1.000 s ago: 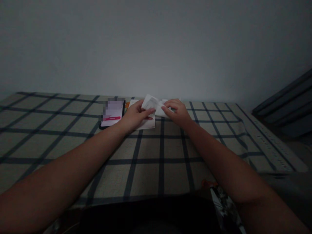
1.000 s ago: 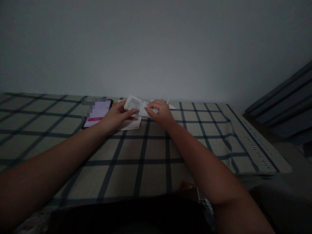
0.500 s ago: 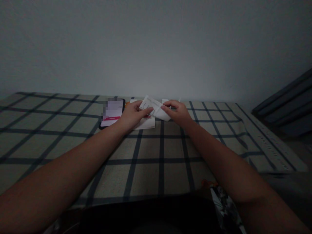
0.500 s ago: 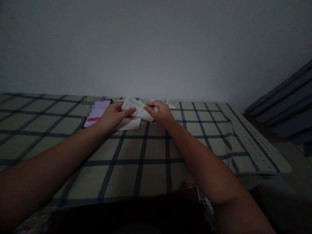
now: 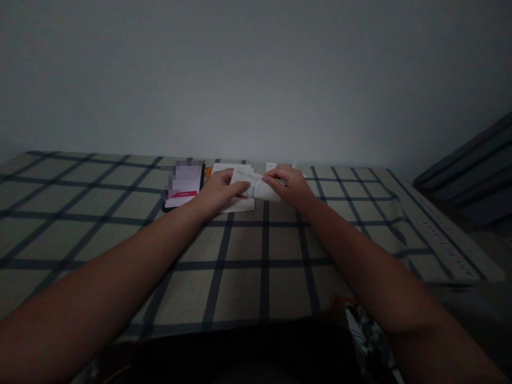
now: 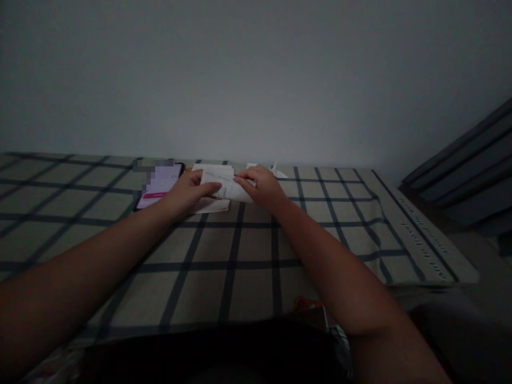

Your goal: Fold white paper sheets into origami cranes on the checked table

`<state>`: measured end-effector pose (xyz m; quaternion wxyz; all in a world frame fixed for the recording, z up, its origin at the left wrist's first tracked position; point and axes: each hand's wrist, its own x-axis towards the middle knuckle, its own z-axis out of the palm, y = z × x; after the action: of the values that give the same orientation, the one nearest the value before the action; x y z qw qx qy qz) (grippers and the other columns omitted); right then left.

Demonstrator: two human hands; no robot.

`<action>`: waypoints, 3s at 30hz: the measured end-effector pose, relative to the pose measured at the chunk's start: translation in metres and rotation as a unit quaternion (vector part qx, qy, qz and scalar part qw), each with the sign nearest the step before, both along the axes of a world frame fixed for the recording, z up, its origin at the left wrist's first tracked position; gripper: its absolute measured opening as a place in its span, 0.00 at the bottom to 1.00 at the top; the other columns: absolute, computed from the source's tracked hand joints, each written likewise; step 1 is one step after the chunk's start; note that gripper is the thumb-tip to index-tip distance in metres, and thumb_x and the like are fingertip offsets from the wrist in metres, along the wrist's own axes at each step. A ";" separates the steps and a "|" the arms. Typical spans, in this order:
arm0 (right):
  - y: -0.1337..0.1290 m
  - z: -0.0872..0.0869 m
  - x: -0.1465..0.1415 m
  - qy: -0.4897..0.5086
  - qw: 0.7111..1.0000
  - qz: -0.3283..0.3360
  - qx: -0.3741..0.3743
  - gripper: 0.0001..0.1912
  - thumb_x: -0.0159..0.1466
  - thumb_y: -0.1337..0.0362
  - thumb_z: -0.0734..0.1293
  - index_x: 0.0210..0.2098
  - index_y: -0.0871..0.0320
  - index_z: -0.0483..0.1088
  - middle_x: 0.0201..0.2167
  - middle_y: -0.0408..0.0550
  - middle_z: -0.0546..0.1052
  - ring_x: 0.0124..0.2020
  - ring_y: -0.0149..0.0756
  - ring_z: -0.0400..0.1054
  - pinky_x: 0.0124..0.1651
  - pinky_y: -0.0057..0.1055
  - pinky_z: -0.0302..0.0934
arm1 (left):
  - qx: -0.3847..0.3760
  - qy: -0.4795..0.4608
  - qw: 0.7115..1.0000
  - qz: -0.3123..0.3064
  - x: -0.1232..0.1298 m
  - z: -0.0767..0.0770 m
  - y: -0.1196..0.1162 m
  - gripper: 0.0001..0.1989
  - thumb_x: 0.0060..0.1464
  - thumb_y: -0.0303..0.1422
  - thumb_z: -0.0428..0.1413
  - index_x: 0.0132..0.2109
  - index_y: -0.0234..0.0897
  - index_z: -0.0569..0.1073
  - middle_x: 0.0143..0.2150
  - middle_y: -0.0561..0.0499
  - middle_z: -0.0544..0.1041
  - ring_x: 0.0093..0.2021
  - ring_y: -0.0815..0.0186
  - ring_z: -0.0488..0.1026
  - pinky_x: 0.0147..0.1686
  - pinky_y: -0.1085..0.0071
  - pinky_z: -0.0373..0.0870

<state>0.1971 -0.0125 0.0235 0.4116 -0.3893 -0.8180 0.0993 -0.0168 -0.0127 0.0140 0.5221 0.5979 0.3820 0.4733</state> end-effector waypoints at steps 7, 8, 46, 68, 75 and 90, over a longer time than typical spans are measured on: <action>-0.001 0.001 -0.001 -0.017 1.000 0.004 0.010 0.14 0.67 0.55 0.65 0.31 0.55 0.75 0.32 0.48 0.79 0.37 0.38 0.68 0.45 0.37 0.58 | 0.013 0.072 0.997 0.015 0.000 -0.003 0.000 0.14 0.44 0.41 0.68 0.34 0.34 0.81 0.34 0.44 0.82 0.32 0.61 0.77 0.36 0.63 0.76; -0.001 0.001 -0.001 -0.014 1.000 0.004 0.011 0.14 0.67 0.55 0.65 0.31 0.56 0.76 0.32 0.48 0.78 0.37 0.38 0.68 0.45 0.37 0.58 | 0.015 0.070 0.997 0.015 -0.001 -0.003 0.000 0.14 0.44 0.41 0.68 0.34 0.34 0.81 0.34 0.44 0.82 0.32 0.60 0.77 0.36 0.63 0.76; -0.002 -0.002 -0.003 0.059 0.997 0.055 -0.016 0.12 0.64 0.55 0.68 0.32 0.58 0.75 0.32 0.47 0.78 0.36 0.35 0.69 0.43 0.34 0.60 | 0.050 0.152 0.987 0.001 -0.005 -0.004 0.003 0.20 0.45 0.42 0.67 0.43 0.32 0.82 0.44 0.40 0.83 0.44 0.54 0.79 0.48 0.58 0.74; 0.001 -0.002 -0.003 0.194 0.958 0.037 -0.209 0.21 0.58 0.46 0.69 0.27 0.57 0.65 0.23 0.39 0.64 0.26 0.28 0.55 0.28 0.27 0.50 | -0.055 0.004 0.998 -0.015 -0.003 0.005 0.000 0.28 0.42 0.40 0.70 0.51 0.32 0.79 0.53 0.38 0.80 0.48 0.55 0.79 0.51 0.61 0.73; 0.001 -0.001 -0.002 0.162 0.959 0.055 -0.225 0.20 0.58 0.47 0.68 0.30 0.59 0.68 0.24 0.41 0.68 0.27 0.29 0.59 0.29 0.27 0.53 | -0.102 -0.018 0.994 0.021 0.001 0.012 -0.002 0.28 0.42 0.40 0.69 0.52 0.35 0.78 0.40 0.44 0.82 0.32 0.64 0.77 0.33 0.67 0.74; 0.008 -0.008 -0.001 0.244 0.936 0.041 -0.251 0.19 0.55 0.49 0.72 0.30 0.60 0.71 0.27 0.43 0.73 0.29 0.30 0.65 0.33 0.28 0.60 | -0.084 0.036 0.994 -0.063 -0.003 -0.001 0.005 0.14 0.44 0.36 0.68 0.38 0.36 0.79 0.33 0.48 0.81 0.30 0.65 0.77 0.31 0.70 0.72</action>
<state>0.1961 -0.0047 0.0154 0.4828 -0.4095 -0.6567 0.4098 -0.0195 -0.0080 0.0128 0.5851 0.5913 0.4004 0.3842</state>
